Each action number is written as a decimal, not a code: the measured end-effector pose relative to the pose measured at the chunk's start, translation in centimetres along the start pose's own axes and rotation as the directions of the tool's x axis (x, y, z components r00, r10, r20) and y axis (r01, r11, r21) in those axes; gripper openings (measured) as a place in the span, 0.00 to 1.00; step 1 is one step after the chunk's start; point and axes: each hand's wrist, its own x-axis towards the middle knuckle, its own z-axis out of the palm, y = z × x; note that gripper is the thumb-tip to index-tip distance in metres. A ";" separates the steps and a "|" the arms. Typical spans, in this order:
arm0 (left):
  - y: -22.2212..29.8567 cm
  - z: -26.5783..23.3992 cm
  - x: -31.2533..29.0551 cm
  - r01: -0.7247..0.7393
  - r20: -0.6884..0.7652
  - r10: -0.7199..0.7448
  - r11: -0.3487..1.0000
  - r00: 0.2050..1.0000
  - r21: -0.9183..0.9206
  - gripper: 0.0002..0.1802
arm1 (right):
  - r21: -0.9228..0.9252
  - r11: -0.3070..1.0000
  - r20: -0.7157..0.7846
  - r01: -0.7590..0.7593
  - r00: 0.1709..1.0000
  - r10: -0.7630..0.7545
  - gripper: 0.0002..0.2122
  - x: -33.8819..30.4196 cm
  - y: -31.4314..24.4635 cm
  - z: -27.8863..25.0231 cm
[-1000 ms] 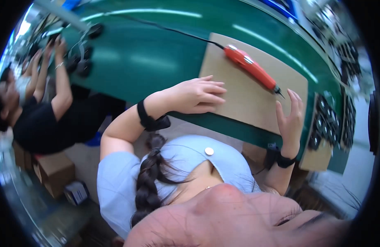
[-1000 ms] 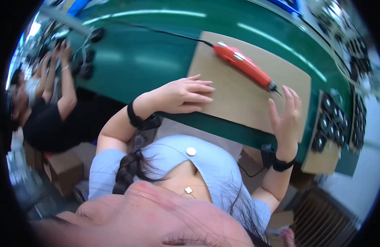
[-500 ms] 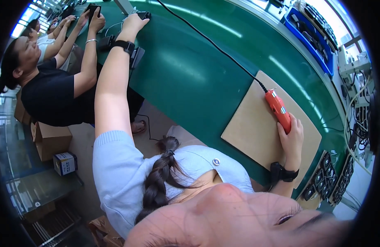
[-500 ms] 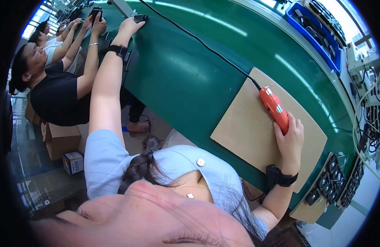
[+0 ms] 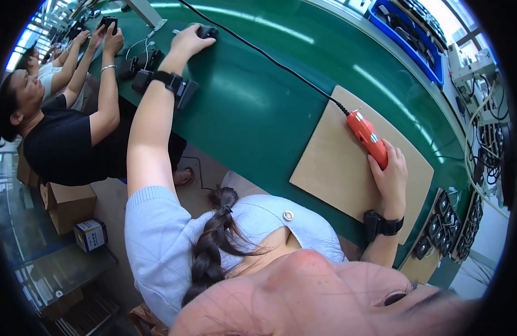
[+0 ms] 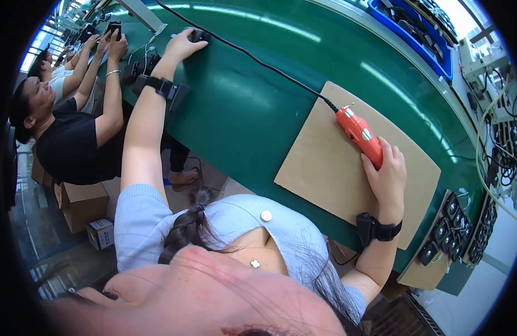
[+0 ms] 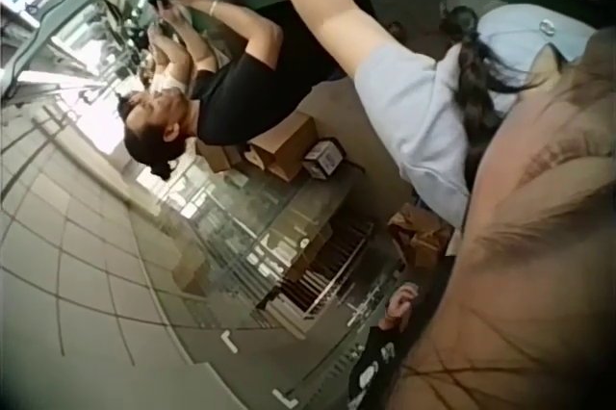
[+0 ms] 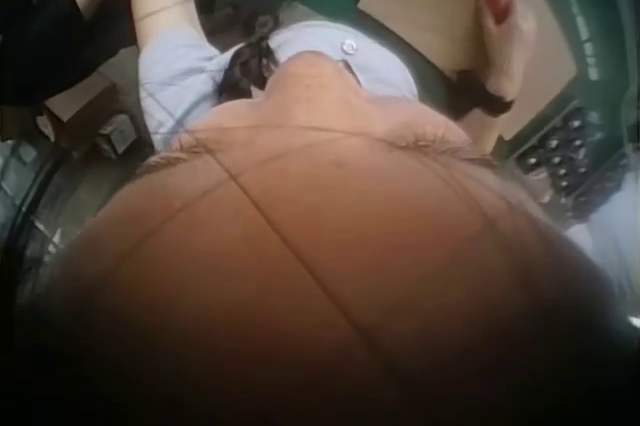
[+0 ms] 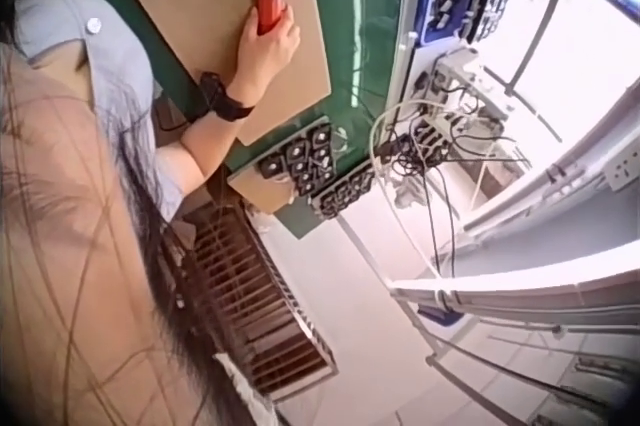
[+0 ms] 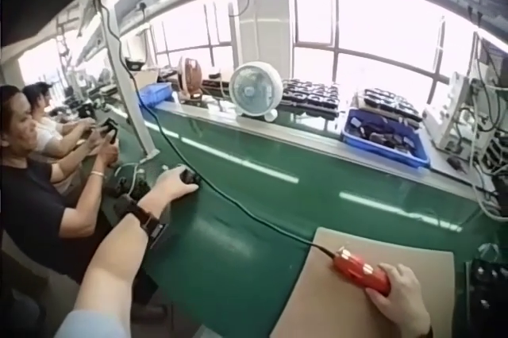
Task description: Assembling electronic fans by using an electric screwdriver to secure internal components.
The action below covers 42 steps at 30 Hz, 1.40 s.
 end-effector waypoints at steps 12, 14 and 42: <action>20.0 0.9 -25.8 -0.592 -0.032 0.675 0.622 0.737 -0.513 0.38 | 0.399 0.913 -0.096 -0.079 0.987 0.128 0.18 -0.3 -2.0 -2.4; 21.1 2.1 -27.0 -0.631 -0.087 0.692 0.590 0.717 -0.504 0.38 | 0.733 0.680 -0.128 0.008 0.984 0.127 0.16 -0.2 -2.9 -3.6; 22.0 4.5 -29.2 -0.657 -0.162 0.669 0.602 0.725 -0.454 0.32 | 0.952 -0.068 -0.282 0.300 0.940 0.194 0.14 2.6 -8.3 -0.3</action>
